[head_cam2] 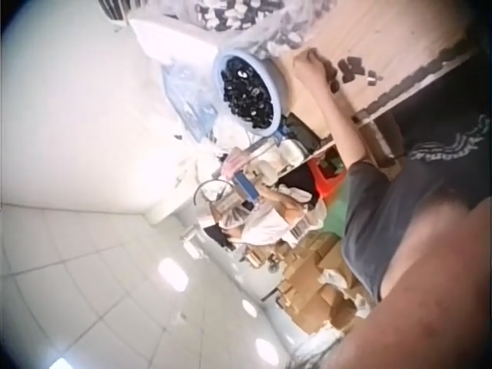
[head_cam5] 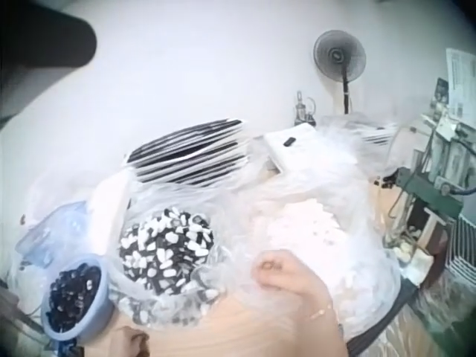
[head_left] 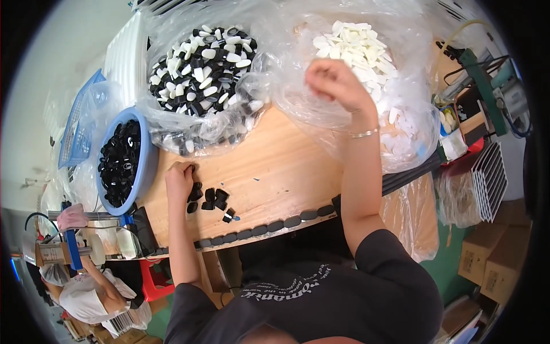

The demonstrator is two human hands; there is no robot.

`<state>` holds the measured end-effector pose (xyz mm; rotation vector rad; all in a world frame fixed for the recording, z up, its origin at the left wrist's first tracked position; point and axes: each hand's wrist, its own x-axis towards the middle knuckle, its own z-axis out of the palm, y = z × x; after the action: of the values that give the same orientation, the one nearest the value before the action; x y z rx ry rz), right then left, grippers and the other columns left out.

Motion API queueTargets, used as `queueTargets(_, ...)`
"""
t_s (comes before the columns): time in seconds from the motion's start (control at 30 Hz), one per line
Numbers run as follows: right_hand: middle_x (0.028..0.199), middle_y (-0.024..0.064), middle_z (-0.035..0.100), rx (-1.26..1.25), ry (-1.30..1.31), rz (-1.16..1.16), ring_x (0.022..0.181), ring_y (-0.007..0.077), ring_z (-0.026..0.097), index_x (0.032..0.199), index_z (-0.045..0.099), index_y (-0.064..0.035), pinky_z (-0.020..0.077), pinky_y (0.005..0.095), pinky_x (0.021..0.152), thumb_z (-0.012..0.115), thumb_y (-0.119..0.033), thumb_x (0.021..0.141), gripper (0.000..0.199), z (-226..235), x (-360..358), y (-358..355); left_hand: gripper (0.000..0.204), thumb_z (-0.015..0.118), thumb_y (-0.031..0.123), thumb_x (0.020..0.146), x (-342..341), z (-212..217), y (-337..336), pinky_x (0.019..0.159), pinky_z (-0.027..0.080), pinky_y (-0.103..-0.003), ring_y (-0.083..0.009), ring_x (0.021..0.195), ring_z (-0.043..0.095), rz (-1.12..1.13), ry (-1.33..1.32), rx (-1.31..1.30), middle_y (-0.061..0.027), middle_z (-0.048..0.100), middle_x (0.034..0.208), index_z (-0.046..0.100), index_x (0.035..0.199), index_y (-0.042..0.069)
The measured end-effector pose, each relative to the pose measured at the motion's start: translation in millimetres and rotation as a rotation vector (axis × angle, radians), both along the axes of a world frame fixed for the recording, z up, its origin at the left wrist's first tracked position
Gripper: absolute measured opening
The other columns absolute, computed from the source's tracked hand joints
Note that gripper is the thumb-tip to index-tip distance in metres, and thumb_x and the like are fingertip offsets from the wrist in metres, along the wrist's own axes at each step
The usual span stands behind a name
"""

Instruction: Assembling small white cylindrical components into black plastic rings at a workshop table.

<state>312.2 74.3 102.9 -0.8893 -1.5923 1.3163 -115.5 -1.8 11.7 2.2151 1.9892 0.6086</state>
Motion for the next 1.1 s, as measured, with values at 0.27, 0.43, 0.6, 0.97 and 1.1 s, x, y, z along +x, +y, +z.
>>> queueTargets(0.27, 0.092, 0.0164, 0.066, -0.034, -1.032, -0.977, 0.089, 0.0321, 0.063, 0.093, 0.067, -0.0079, 0.0499, 0.0390, 0.078, 0.065, -0.015, 0.072, 0.022, -81, 91, 32, 0.033, 0.051, -0.008, 0.071, 118, 32, -13, 0.076, 0.048, -0.038, -0.0343, 0.085, 0.060, -0.499, -0.211, -0.101, -0.0176, 0.060, 0.092, 0.065, 0.100, 0.001)
queueTargets(0.43, 0.099, 0.0153, 0.066, -0.114, -1.031, -0.972, 0.094, 0.0334, 0.062, 0.096, 0.067, -0.0112, 0.0505, 0.0411, 0.080, 0.064, -0.011, 0.070, 0.026, -110, 99, 26, 0.027, 0.053, -0.006, 0.075, 146, -8, 5, 0.075, 0.048, -0.039, -0.0360, 0.086, 0.059, -0.530, -0.171, -0.104, -0.0167, 0.058, 0.092, 0.064, 0.099, 0.000)
queueTargets(0.6, 0.095, 0.0137, 0.067, -0.143, -1.026, -1.028, 0.092, 0.0328, 0.063, 0.092, 0.067, -0.0106, 0.0504, 0.0411, 0.078, 0.062, -0.010, 0.070, 0.022, -89, 78, 13, 0.024, 0.059, 0.005, 0.084, 141, 4, -4, 0.076, 0.048, -0.037, -0.0345, 0.089, 0.058, -0.524, -0.386, -0.113, -0.0153, 0.056, 0.096, 0.061, 0.107, 0.001)
queueTargets(0.97, 0.086, 0.0035, 0.067, 0.330, -0.181, -0.637, 0.076, 0.0083, 0.062, 0.097, 0.063, 0.0018, 0.0497, 0.0222, 0.068, 0.066, -0.003, 0.083, 0.016, -46, -30, 13, 0.028, 0.064, 0.003, 0.077, 133, -18, 17, 0.073, 0.047, -0.038, -0.0351, 0.082, 0.057, -0.518, -0.464, 0.002, -0.0158, 0.056, 0.089, 0.059, 0.105, 0.003)
queueTargets(1.1, 0.091, 0.0040, 0.066, 0.060, 0.055, -0.167, 0.080, 0.0074, 0.061, 0.097, 0.061, 0.0009, 0.0500, 0.0210, 0.072, 0.066, 0.001, 0.082, 0.016, -54, -113, -13, 0.022, 0.067, 0.003, 0.075, 129, 0, 16, 0.068, 0.049, -0.037, -0.0347, 0.080, 0.061, -0.266, -0.685, -0.129, -0.0189, 0.061, 0.086, 0.059, 0.096, 0.001)
